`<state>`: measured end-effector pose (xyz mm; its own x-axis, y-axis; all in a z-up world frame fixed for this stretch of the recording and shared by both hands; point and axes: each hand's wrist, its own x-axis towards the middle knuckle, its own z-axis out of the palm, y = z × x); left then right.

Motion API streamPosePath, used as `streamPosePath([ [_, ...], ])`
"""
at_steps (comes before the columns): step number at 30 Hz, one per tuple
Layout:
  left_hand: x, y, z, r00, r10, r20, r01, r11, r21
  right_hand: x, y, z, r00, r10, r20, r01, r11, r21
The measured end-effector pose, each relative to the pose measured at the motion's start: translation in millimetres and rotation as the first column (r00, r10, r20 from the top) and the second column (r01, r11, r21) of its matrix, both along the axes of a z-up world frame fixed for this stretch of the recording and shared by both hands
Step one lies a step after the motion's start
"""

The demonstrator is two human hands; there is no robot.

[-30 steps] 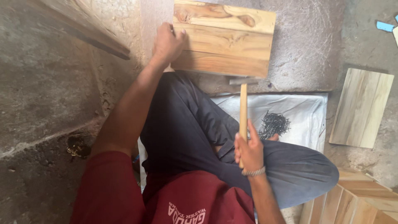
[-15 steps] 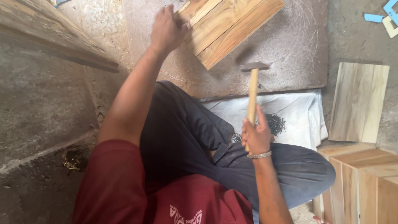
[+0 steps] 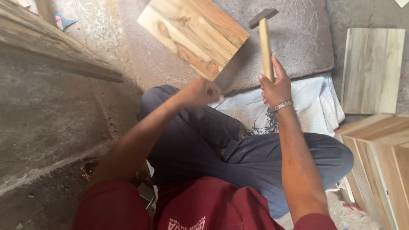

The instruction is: The person assembles a small wooden box by hammering nails into wooden planks. They position the planks, drive nails with a hammer, and stack the completed box with others nearby.

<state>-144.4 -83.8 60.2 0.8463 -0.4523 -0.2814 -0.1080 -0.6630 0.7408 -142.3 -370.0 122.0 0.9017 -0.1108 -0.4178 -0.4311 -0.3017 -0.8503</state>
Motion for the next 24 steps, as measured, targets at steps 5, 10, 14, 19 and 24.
streamPosePath([
  [5,102.8,84.5,-35.6,0.690,0.534,0.489,-0.660,0.742,0.120,-58.2,-4.8,13.2,0.993,-0.083,-0.079,0.069,0.985,-0.157],
  [10,163.3,153.9,-42.7,0.823,0.453,0.344,-0.559,0.758,0.338,-93.0,11.1,1.7,0.976,-0.090,-0.199,0.117,0.985,0.128],
  [14,130.0,142.9,-15.7,0.871,0.446,0.207,-0.490,0.753,0.439,-88.4,15.8,3.6,0.964,-0.053,-0.261,0.085,0.990,0.113],
  [19,60.2,116.4,33.2,0.851,0.520,-0.070,-0.381,0.703,0.601,-63.2,-2.2,15.1,0.960,-0.030,-0.278,0.042,0.998,0.037],
  [24,30.5,78.6,71.1,0.916,0.382,0.122,-0.346,0.600,0.722,-55.5,-19.8,-6.0,0.977,-0.014,-0.215,0.085,0.942,0.325],
])
